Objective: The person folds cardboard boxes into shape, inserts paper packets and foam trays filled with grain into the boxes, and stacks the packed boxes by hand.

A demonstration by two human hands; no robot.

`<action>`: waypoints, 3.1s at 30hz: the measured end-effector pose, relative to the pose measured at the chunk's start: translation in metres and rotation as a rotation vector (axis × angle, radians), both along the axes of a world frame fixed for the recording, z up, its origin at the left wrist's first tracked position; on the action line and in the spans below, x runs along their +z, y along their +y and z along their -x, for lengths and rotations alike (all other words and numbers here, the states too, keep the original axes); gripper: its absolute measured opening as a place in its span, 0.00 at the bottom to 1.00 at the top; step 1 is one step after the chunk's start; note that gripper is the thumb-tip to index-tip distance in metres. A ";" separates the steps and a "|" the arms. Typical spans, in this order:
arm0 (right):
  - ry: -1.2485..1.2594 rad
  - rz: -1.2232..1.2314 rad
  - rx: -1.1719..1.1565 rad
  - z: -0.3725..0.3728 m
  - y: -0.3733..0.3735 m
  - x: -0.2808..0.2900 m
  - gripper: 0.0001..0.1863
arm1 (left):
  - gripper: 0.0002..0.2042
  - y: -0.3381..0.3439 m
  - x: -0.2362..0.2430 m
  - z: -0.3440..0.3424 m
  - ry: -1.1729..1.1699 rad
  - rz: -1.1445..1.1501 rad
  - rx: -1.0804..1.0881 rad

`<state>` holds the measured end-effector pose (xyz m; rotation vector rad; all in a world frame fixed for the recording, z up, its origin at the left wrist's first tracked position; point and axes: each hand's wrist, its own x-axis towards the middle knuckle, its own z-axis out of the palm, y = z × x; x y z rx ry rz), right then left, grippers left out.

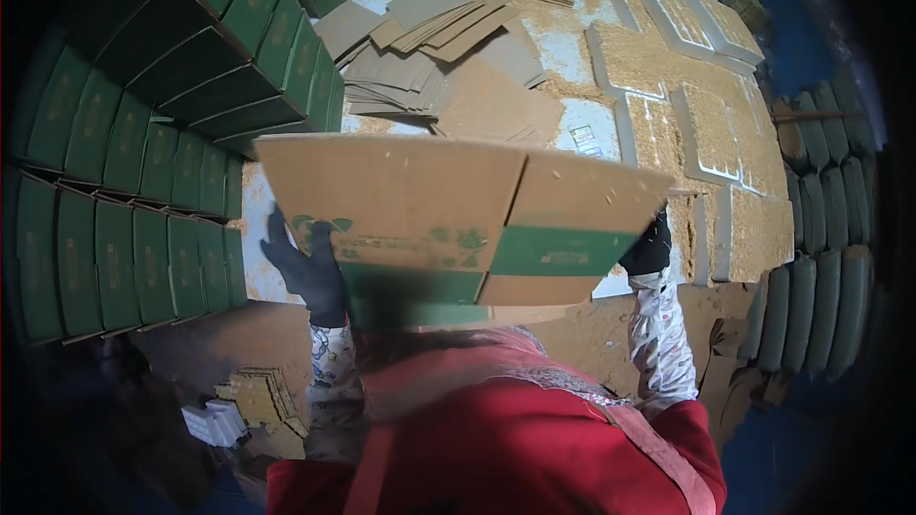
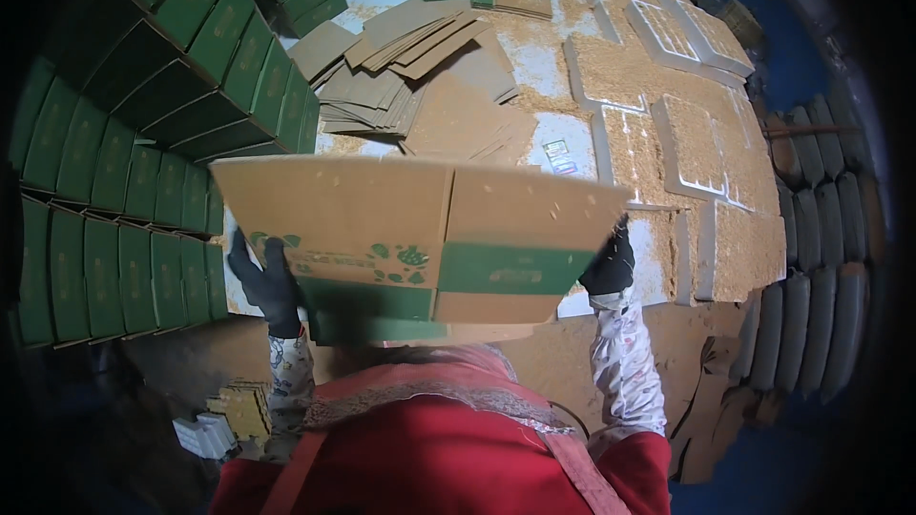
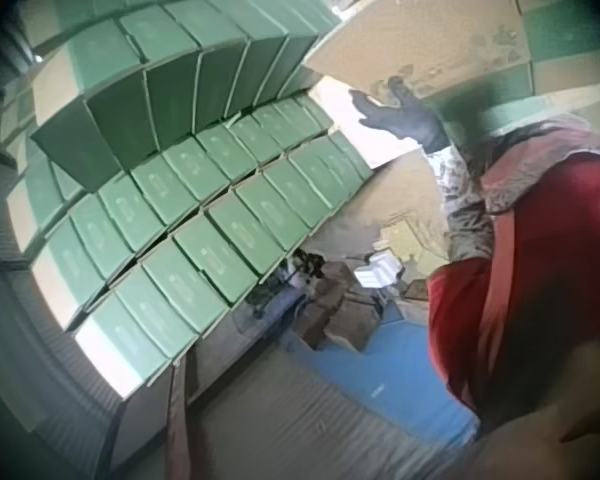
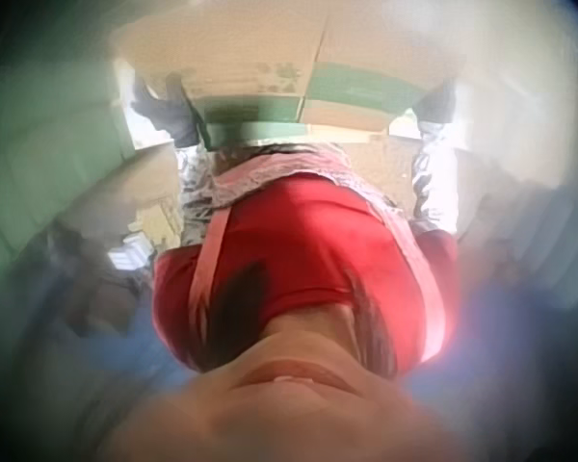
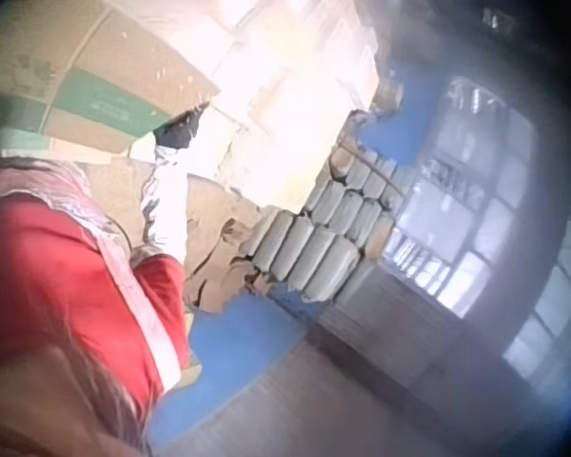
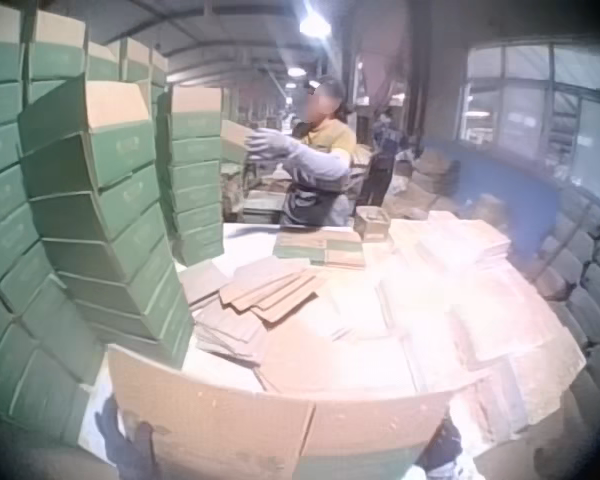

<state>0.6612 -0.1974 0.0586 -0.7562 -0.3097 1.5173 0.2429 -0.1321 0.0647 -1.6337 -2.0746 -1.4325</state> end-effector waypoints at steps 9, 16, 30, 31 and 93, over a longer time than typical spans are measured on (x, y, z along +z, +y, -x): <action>-1.329 -0.740 0.757 0.129 0.035 0.123 0.33 | 0.24 -0.040 0.090 -0.090 0.575 -0.104 -1.035; -1.454 -0.335 0.377 0.082 0.077 0.191 0.37 | 0.16 -0.043 0.150 -0.023 0.427 -0.093 -1.671; -1.988 -0.900 0.027 0.135 0.097 0.096 0.15 | 0.18 0.004 0.133 -0.092 1.002 0.316 -1.177; -1.977 -0.891 0.025 0.141 0.099 0.087 0.15 | 0.15 0.015 0.143 -0.062 0.747 0.064 -1.281; -0.298 -0.280 0.088 0.019 0.080 0.121 0.42 | 0.21 0.101 0.021 -0.072 -0.876 0.600 -1.005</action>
